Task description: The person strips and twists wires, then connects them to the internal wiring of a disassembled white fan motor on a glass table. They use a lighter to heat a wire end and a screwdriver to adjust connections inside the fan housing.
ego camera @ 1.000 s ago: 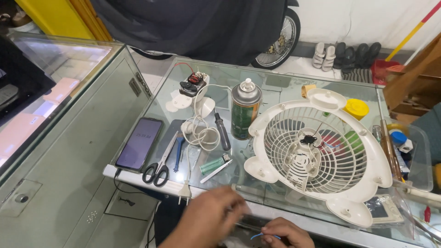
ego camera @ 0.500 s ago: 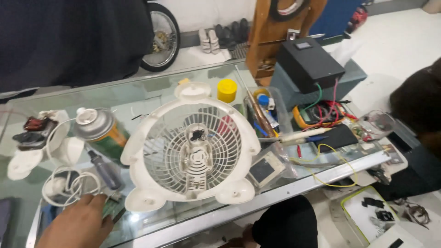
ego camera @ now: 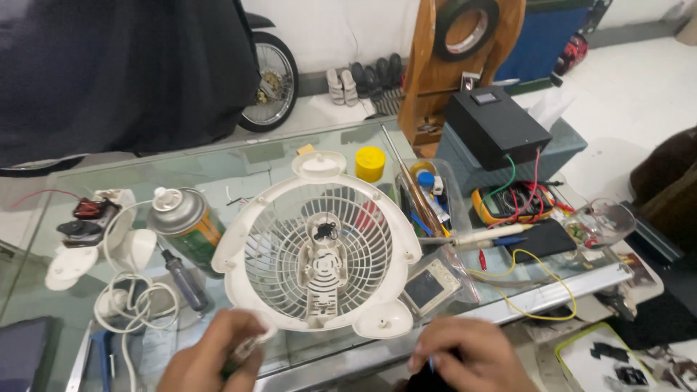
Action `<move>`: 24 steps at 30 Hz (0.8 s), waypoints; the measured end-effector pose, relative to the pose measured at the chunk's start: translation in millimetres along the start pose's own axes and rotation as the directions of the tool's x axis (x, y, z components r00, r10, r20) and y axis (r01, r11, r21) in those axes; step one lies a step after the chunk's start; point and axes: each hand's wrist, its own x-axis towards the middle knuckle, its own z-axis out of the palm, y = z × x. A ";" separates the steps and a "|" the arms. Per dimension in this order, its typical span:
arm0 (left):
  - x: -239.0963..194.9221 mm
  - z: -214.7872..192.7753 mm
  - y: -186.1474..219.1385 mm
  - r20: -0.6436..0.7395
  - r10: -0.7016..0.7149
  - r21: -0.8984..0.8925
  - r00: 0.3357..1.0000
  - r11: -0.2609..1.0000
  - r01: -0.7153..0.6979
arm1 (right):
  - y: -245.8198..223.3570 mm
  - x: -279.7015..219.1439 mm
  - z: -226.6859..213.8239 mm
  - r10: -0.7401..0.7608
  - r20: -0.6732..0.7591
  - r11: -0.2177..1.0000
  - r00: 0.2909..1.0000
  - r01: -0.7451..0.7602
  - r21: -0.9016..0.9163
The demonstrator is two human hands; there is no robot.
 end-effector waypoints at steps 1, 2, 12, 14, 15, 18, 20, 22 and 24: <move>16.1 -4.7 43.4 -0.062 0.053 -0.104 0.997 0.993 -0.059 | -11.7 23.6 -11.1 -0.016 -0.020 0.997 1.000 0.014 -0.082; 21.6 -11.3 67.7 -0.088 0.061 -0.103 0.994 0.992 -0.070 | -15.9 51.4 -16.0 -0.042 -0.012 0.996 0.999 0.041 -0.083; 90.6 -40.2 203.0 -0.172 0.479 -0.622 0.861 0.625 -0.472 | -82.3 206.6 -44.9 -0.339 -0.266 0.847 0.902 0.170 -0.503; 97.5 -43.2 207.7 -0.197 0.490 -0.667 0.849 0.567 -0.482 | -80.1 209.5 -45.7 -0.349 -0.306 0.858 0.886 0.171 -0.485; 97.1 -47.0 209.7 -0.218 0.518 -0.562 0.827 0.626 -0.541 | -75.5 210.2 -46.8 -0.318 -0.323 0.891 0.891 0.165 -0.423; 100.5 -43.1 198.2 -0.273 0.537 -0.425 0.798 0.677 -0.601 | -64.2 207.0 -46.8 -0.279 -0.344 0.918 0.896 0.144 -0.370; 108.2 -38.4 191.5 -0.310 0.543 -0.409 0.780 0.664 -0.625 | -62.2 206.9 -49.5 -0.284 -0.356 0.907 0.890 0.129 -0.401; 115.0 -36.5 186.6 -0.358 0.426 -0.289 0.831 0.796 -0.532 | -61.7 207.9 -50.5 -0.330 -0.238 0.892 0.914 0.218 -0.397; 117.8 -28.0 178.0 -0.301 0.326 -0.484 0.896 0.757 -0.438 | -66.7 208.2 -53.6 -0.327 -0.184 0.881 0.927 0.229 -0.414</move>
